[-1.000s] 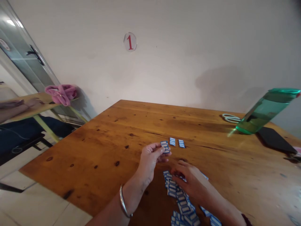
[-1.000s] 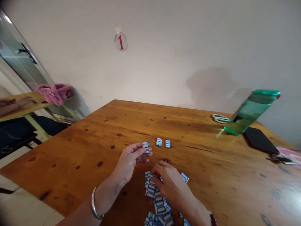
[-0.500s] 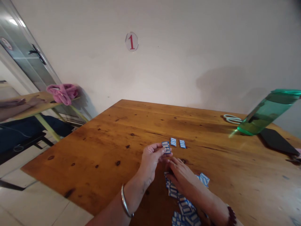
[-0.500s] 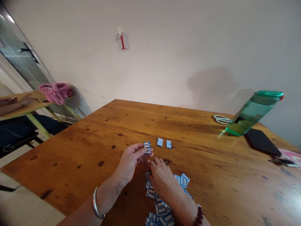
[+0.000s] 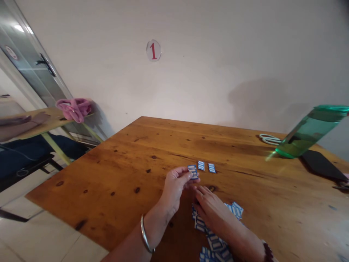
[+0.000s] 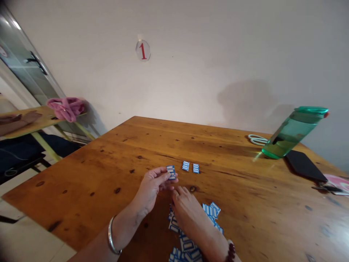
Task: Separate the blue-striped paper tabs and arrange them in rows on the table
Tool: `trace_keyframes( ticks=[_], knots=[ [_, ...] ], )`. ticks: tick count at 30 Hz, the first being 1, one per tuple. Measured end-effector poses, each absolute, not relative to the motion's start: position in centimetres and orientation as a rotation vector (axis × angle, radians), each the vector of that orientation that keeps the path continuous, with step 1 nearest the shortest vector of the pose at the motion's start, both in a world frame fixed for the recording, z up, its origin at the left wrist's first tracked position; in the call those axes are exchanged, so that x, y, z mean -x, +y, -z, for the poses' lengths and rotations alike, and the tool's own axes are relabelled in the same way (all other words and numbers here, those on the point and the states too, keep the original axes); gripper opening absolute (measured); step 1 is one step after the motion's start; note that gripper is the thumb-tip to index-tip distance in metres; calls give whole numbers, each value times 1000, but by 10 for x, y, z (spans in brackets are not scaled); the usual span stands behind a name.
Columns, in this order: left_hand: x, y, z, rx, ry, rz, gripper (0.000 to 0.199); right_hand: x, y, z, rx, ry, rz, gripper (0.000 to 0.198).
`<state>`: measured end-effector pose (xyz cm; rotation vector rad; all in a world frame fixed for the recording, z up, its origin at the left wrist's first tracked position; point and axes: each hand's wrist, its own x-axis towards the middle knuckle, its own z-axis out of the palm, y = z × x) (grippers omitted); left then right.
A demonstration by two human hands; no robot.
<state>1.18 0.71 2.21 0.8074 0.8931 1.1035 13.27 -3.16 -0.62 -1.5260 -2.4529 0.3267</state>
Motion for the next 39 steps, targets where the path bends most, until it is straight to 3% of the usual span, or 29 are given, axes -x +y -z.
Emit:
trace_keyframes(
  ticks=[8, 13, 17, 26, 32, 39],
  knots=[
    [-10, 8, -21, -795, 870, -1114, 19, -146, -30, 7, 1500, -1951, -723, 11],
    [-10, 7, -23, -788, 867, -1121, 18, -153, -23, 12, 1322, -1676, -1048, 20],
    [-10, 7, -23, -790, 863, -1127, 19, -155, -22, 9, 1243, -1386, -1249, 13],
    [-10, 9, -21, -797, 871, -1117, 22, -157, -25, 0, 1255, -1021, -1373, 27],
    [-10, 9, -21, -804, 885, -1124, 22, -157, -23, 4, 1221, -1071, -1295, 13],
    [-10, 8, -22, -804, 897, -1110, 24, -159, -24, 1, 1218, -925, -1359, 18]
  ],
)
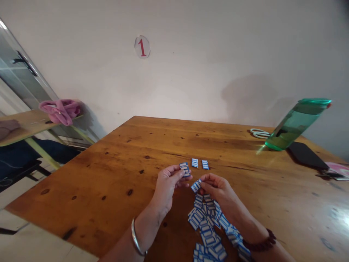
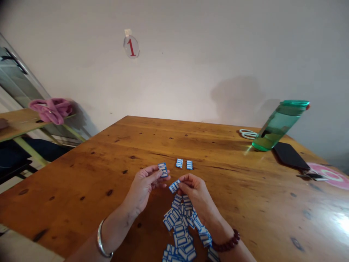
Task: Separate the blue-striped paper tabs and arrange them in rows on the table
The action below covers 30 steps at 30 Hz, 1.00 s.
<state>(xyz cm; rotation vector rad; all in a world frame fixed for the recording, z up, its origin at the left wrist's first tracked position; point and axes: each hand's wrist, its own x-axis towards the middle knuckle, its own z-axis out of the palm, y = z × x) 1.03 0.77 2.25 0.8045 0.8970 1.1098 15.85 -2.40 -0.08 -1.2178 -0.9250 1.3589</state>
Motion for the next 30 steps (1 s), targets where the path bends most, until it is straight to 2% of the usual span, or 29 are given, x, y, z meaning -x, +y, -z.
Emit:
trace_keyframes(
  ticks=[4, 14, 30],
  knots=[
    [-11, 8, -21, -824, 912, -1086, 23, -161, -23, -1, 1272, -893, -1313, 24],
    [-16, 5, -20, -926, 968, -1047, 17, -162, -32, -11, 1285, -1080, -1024, 19],
    [-27, -2, -12, -1042, 877, -1018, 10, -151, -36, -6, 1548, -1362, -503, 13]
  ],
)
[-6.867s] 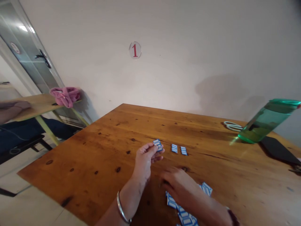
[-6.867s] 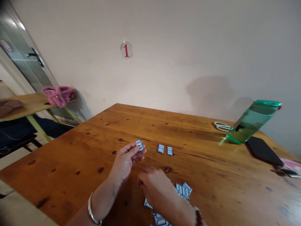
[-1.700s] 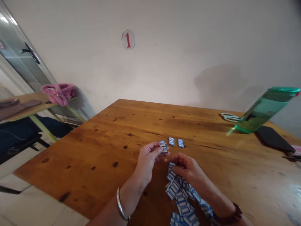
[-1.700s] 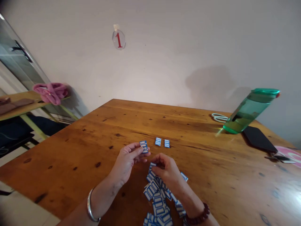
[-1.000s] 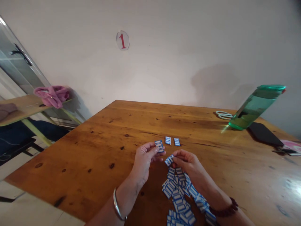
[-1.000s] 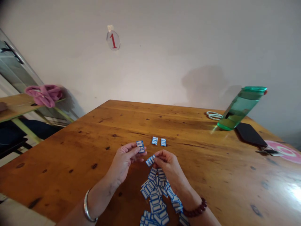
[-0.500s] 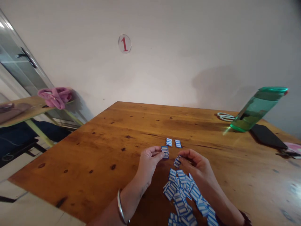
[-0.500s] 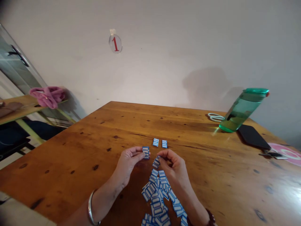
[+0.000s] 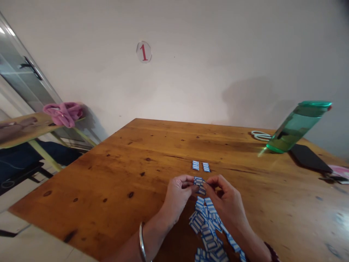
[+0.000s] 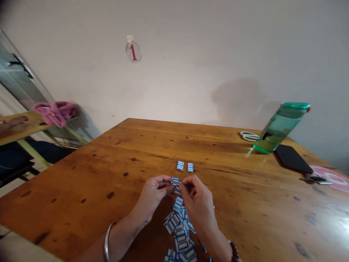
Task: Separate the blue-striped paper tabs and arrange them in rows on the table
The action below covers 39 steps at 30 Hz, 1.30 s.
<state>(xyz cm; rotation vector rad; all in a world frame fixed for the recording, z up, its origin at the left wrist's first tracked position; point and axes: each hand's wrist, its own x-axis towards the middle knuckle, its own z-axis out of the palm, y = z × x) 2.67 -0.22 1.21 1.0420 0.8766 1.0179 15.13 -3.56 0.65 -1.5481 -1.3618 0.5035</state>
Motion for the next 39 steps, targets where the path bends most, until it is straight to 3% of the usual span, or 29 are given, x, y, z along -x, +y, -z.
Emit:
trace_keyframes(
  ticks=[9, 18, 39],
  knots=[
    [-28, -6, -17, -969, 845, -935, 23, -152, -36, -6, 1481, -1314, -463, 17],
    [-27, -7, -12, -970, 772, -1015, 13, -147, -35, -8, 1086, -887, -1230, 24],
    [-24, -7, -17, -836, 667, -903, 15, -160, -33, -8, 783, -656, -1641, 10]
  ],
)
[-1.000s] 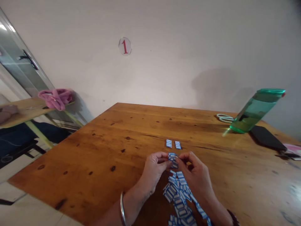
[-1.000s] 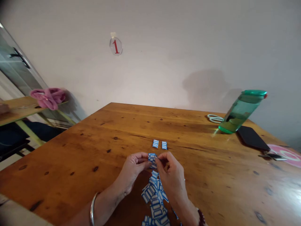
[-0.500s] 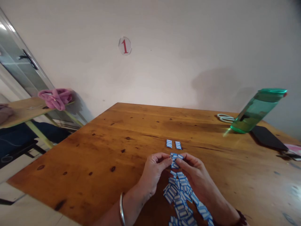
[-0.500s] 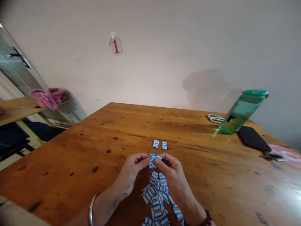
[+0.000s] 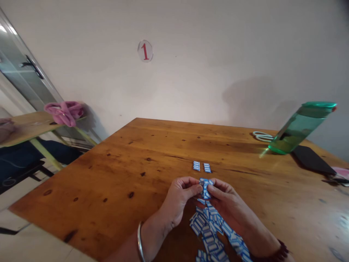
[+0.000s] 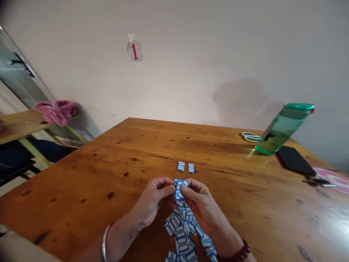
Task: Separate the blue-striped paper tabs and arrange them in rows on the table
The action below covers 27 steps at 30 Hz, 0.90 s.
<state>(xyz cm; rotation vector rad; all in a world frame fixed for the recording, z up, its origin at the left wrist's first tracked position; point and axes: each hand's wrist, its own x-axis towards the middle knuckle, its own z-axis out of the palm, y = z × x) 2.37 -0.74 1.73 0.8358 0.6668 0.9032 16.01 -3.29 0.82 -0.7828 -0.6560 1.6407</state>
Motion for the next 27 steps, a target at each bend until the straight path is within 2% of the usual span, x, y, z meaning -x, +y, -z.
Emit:
trace_keyframes(
  ticks=[12, 16, 18, 21, 25, 27],
  knots=[
    [-25, -11, -18, -973, 691, -969, 19, -162, -34, -4, 767, -609, -1719, 10],
    [-25, -13, -20, -1044, 668, -1022, 45, -162, -35, -5, 739, -577, -1748, 11],
    [-25, -15, -21, -1075, 675, -1041, 48, -162, -35, -5, 725, -567, -1747, 10],
    [-25, -16, -20, -1088, 688, -1049, 42, -162, -35, -4, 709, -567, -1740, 9],
    [-27, -16, -18, -1082, 725, -1047, 19, -162, -34, -4, 717, -572, -1726, 9],
    [-27, -15, -18, -1073, 751, -1026, 15, -162, -34, -5, 742, -575, -1690, 8]
  ],
)
